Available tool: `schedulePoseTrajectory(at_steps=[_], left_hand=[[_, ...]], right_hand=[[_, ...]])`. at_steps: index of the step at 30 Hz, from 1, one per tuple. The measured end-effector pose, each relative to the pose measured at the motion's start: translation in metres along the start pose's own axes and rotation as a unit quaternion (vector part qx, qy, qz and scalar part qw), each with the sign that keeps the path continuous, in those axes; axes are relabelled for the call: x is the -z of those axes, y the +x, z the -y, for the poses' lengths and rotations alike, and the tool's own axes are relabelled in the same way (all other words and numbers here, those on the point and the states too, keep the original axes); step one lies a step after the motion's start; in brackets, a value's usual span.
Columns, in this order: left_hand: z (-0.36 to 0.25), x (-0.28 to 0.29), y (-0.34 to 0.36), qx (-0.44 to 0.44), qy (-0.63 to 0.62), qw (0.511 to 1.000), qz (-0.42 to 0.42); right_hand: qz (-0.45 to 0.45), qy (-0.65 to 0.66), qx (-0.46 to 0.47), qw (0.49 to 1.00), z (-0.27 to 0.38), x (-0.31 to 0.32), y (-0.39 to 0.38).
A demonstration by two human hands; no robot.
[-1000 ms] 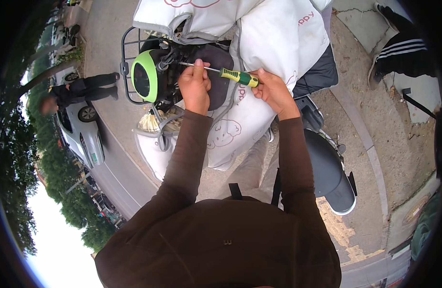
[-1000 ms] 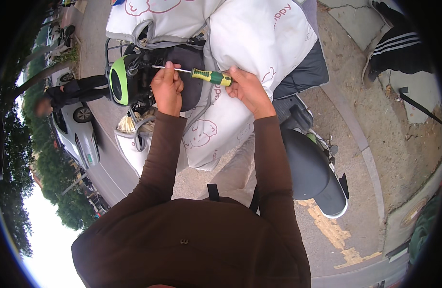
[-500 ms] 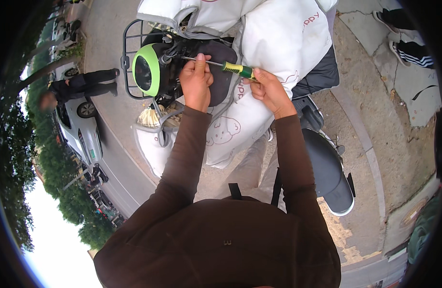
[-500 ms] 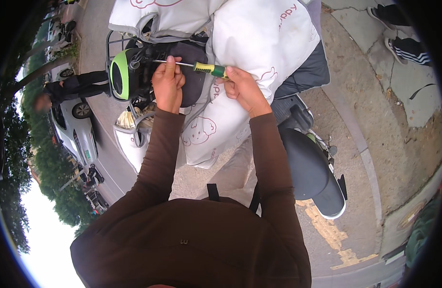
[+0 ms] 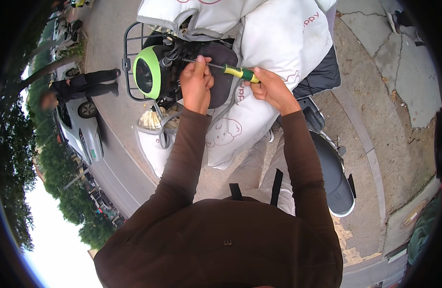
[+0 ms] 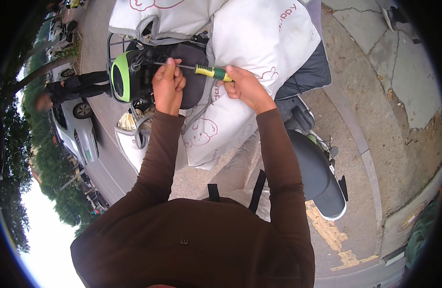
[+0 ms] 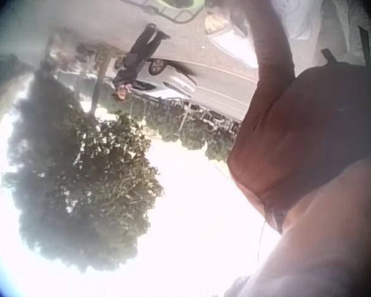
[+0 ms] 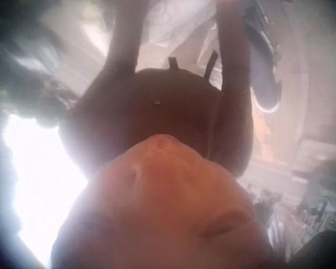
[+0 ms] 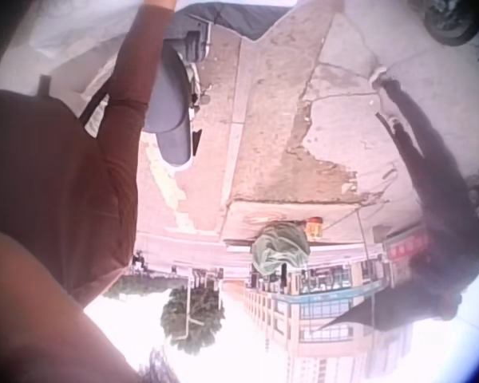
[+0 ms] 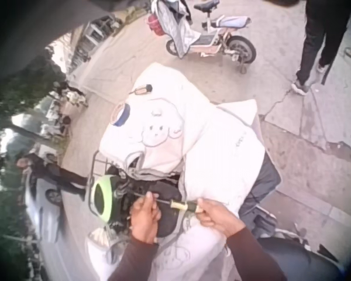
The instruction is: The person works on the front basket area of a white scooter, manipulating wires and components inside a green-rimmed black housing. They use a screwdriver to adjust parts within the housing and later remove a white cover from the scooter seat.
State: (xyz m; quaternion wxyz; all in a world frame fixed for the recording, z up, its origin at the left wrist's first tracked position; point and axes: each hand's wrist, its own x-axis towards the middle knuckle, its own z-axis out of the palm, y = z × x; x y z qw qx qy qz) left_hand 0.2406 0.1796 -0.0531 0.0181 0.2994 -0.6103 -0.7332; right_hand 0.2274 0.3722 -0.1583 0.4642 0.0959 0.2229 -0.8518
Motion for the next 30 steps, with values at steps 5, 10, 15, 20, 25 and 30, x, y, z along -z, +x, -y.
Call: schedulePoseTrajectory(at_steps=[5, 10, 15, 20, 25, 30], left_hand=[[0.006, 0.009, -0.022, 0.083, -0.197, 0.977, -0.012], [0.019, 0.028, -0.049, 0.292, -0.463, 0.836, 0.043], [0.024, 0.033, -0.066, 0.245, -0.403, 0.882, 0.023], [0.022, 0.029, -0.077, 0.209, -0.304, 0.93, 0.011], [0.027, 0.044, -0.077, 0.168, -0.206, 0.963, 0.032], [0.025, 0.043, -0.079, 0.073, -0.054, 0.995, 0.048]], right_hand=[[-0.034, -0.129, 0.042, 0.99, -0.011, -0.007, 0.002], [0.012, -0.024, -0.1, 0.995, 0.007, 0.008, 0.012], [0.055, 0.004, -0.172, 0.983, 0.024, 0.009, 0.017], [0.063, 0.002, -0.086, 0.994, 0.011, 0.013, 0.013], [-0.003, -0.049, 0.084, 0.995, -0.013, -0.003, 0.006], [0.017, -0.013, 0.01, 1.0, -0.007, 0.006, 0.012]])
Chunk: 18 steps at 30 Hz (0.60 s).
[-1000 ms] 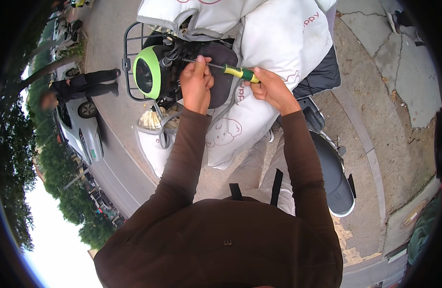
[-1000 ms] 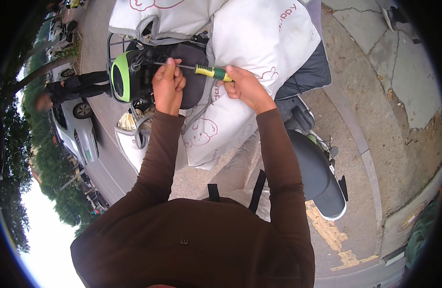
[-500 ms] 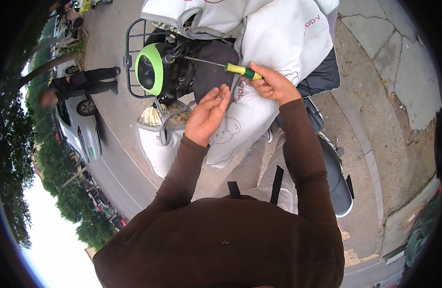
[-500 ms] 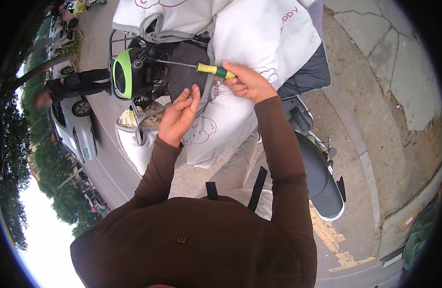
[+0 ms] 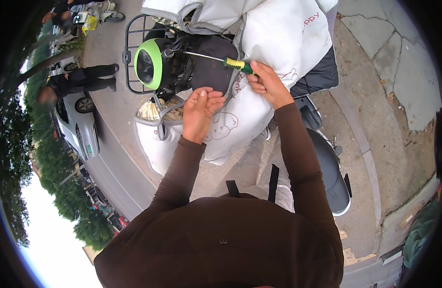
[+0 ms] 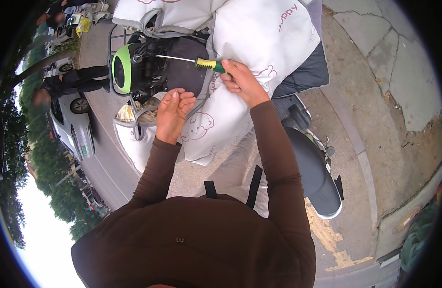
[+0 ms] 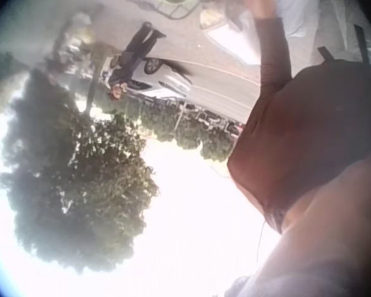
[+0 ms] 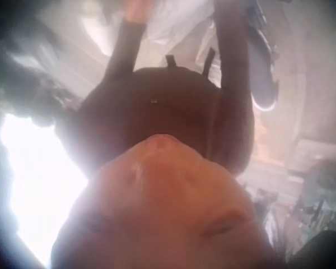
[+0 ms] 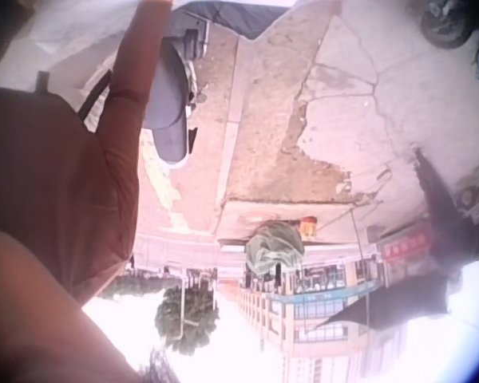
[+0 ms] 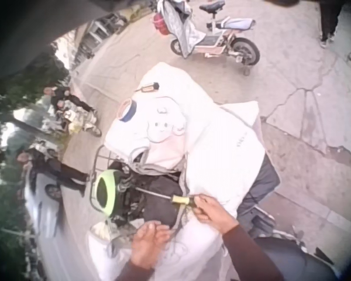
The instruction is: The person works on the front basket area of a white scooter, manipulating wires and components inside a green-rimmed black housing. They use a screwdriver to adjust parts within the housing and later remove a white cover from the scooter seat.
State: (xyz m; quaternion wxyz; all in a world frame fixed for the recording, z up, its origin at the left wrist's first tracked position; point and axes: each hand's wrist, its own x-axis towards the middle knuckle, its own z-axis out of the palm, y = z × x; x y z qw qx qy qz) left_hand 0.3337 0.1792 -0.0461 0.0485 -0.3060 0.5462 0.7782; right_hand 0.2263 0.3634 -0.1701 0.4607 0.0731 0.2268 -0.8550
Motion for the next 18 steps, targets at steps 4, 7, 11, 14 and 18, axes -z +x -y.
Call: schedulePoseTrajectory(at_steps=[4, 7, 11, 14, 18], left_hand=[[0.001, -0.003, 0.002, -0.031, 0.02, 0.999, -0.013], [-0.001, 0.003, 0.009, -0.045, 0.013, 0.999, 0.022], [-0.013, -0.008, 0.009, -0.049, -0.013, 0.999, 0.004], [-0.015, -0.001, 0.013, -0.049, -0.054, 0.997, -0.023], [-0.02, -0.007, 0.016, -0.038, -0.167, 0.985, -0.03]], right_hand=[[-0.005, 0.053, -0.113, 0.992, 0.013, 0.002, 0.007], [-0.028, 0.055, -0.134, 0.989, 0.019, -0.004, 0.004], [-0.045, 0.042, -0.033, 0.998, 0.009, -0.003, -0.026], [-0.088, 0.0, 0.04, 0.995, -0.006, -0.019, -0.062], [-0.105, -0.067, 0.087, 0.988, -0.028, -0.026, -0.082]])
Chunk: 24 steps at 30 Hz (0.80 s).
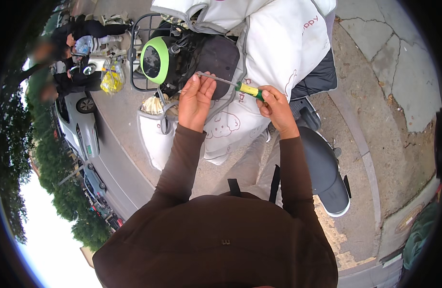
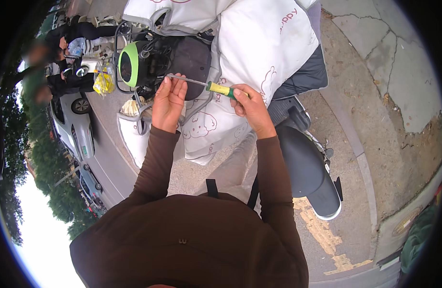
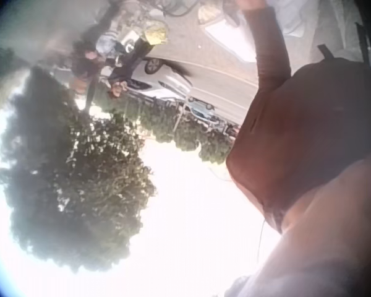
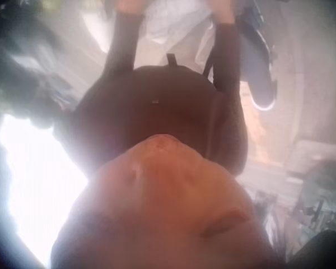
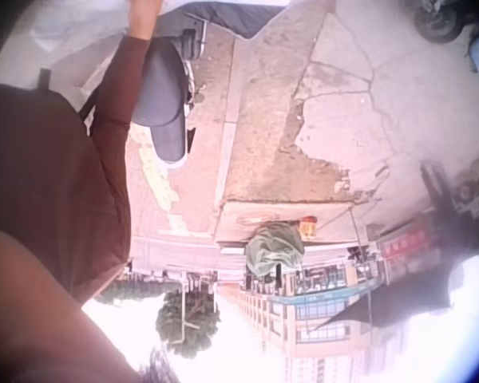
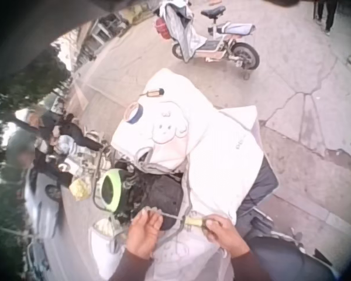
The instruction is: The person works on the front basket area of a white scooter, manipulating wires and components inside a green-rimmed black housing. They use a screwdriver to adjust parts within the housing and later remove a white cover from the scooter seat.
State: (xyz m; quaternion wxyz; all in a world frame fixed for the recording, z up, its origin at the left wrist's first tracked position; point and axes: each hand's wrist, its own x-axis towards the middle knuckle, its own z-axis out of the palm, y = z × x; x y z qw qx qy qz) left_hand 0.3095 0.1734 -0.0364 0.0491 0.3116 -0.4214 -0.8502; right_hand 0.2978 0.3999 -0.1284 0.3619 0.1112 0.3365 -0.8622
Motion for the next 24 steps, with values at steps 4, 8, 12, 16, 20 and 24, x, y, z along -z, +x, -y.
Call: schedulePoseTrajectory(at_steps=[4, 8, 12, 16, 20, 24], left_hand=[[-0.002, -0.004, -0.005, 0.005, 0.019, 1.0, -0.006], [-0.001, 0.002, -0.007, 0.002, 0.037, 0.999, -0.02], [-0.002, 0.007, -0.006, -0.004, 0.048, 0.999, -0.011], [-0.002, 0.01, -0.007, -0.019, 0.062, 0.998, -0.019], [-0.002, 0.008, -0.006, -0.035, 0.07, 0.996, -0.032], [-0.001, 0.011, -0.004, -0.04, 0.076, 0.996, -0.037]], right_hand=[[-0.023, -0.048, 0.023, 0.998, -0.001, 0.0, -0.01], [-0.022, -0.085, 0.041, 0.995, -0.001, 0.0, -0.012], [-0.021, -0.119, 0.064, 0.991, -0.002, -0.001, -0.015], [-0.025, -0.122, 0.072, 0.99, -0.004, -0.005, -0.016], [-0.038, -0.161, 0.089, 0.982, -0.005, -0.007, -0.015], [-0.04, -0.168, 0.081, 0.982, -0.006, -0.007, -0.014]])
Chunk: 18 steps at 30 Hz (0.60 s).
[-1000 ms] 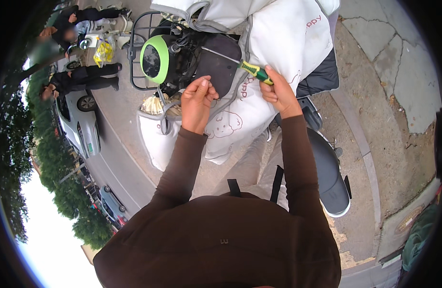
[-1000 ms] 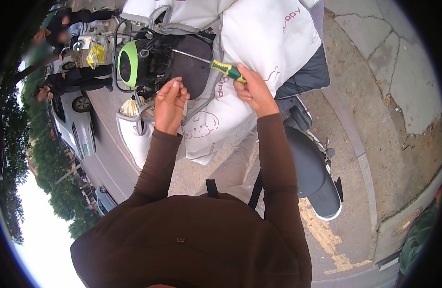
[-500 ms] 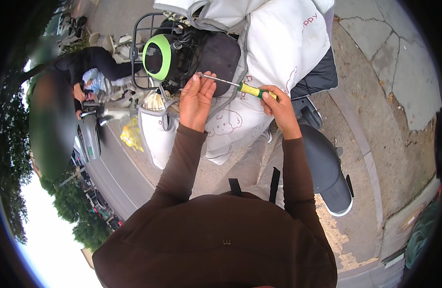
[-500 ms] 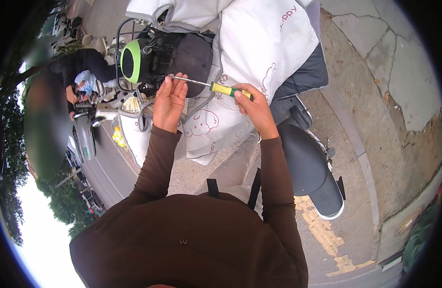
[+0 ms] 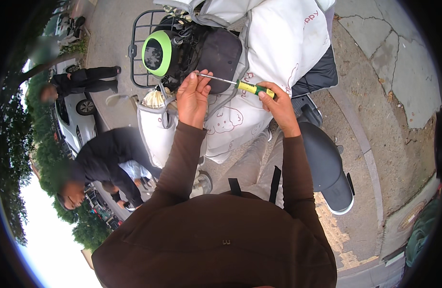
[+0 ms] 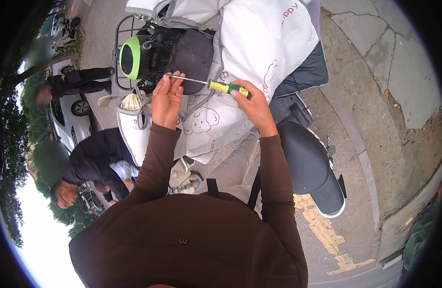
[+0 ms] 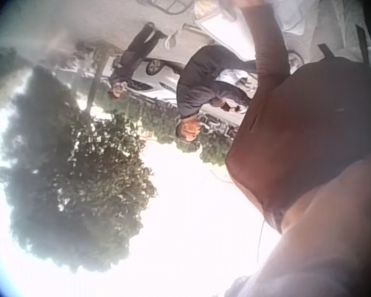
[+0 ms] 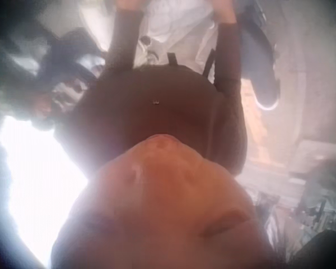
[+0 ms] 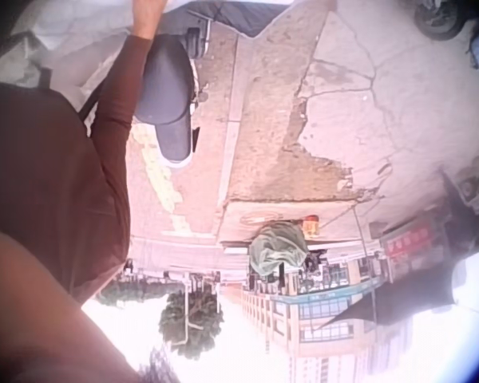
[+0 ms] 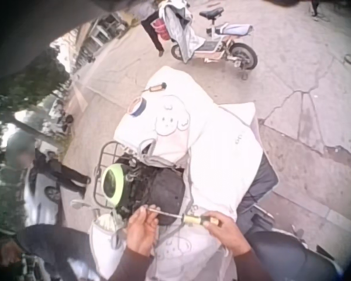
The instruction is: The person works on the front basket area of a white scooter, manipulating wires and components inside a green-rimmed black housing. They use a screwdriver to adjust parts within the housing and later remove a white cover from the scooter seat.
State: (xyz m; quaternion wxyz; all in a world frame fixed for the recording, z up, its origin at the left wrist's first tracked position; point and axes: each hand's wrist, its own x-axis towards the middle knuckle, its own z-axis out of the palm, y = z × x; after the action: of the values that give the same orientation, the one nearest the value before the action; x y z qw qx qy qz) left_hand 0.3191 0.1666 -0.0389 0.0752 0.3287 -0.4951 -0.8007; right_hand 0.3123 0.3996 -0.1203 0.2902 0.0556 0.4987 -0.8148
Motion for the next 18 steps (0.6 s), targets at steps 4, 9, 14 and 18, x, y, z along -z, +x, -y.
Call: schedulePoseTrajectory(at_steps=[4, 9, 14, 18], left_hand=[[0.0, 0.005, 0.004, -0.043, 0.044, 0.998, 0.008], [-0.005, -0.001, 0.008, -0.074, 0.088, 0.993, -0.038], [-0.001, -0.011, 0.006, -0.047, -0.009, 0.995, -0.09], [0.002, -0.007, 0.009, -0.049, -0.043, 0.994, -0.089]], right_hand=[[0.029, 0.086, -0.062, 0.994, 0.001, -0.004, 0.001], [0.035, 0.152, -0.12, 0.98, -0.013, -0.014, 0.016], [0.002, 0.118, -0.131, 0.984, -0.026, -0.024, 0.025], [-0.006, 0.091, -0.148, 0.985, -0.023, -0.025, 0.028]])
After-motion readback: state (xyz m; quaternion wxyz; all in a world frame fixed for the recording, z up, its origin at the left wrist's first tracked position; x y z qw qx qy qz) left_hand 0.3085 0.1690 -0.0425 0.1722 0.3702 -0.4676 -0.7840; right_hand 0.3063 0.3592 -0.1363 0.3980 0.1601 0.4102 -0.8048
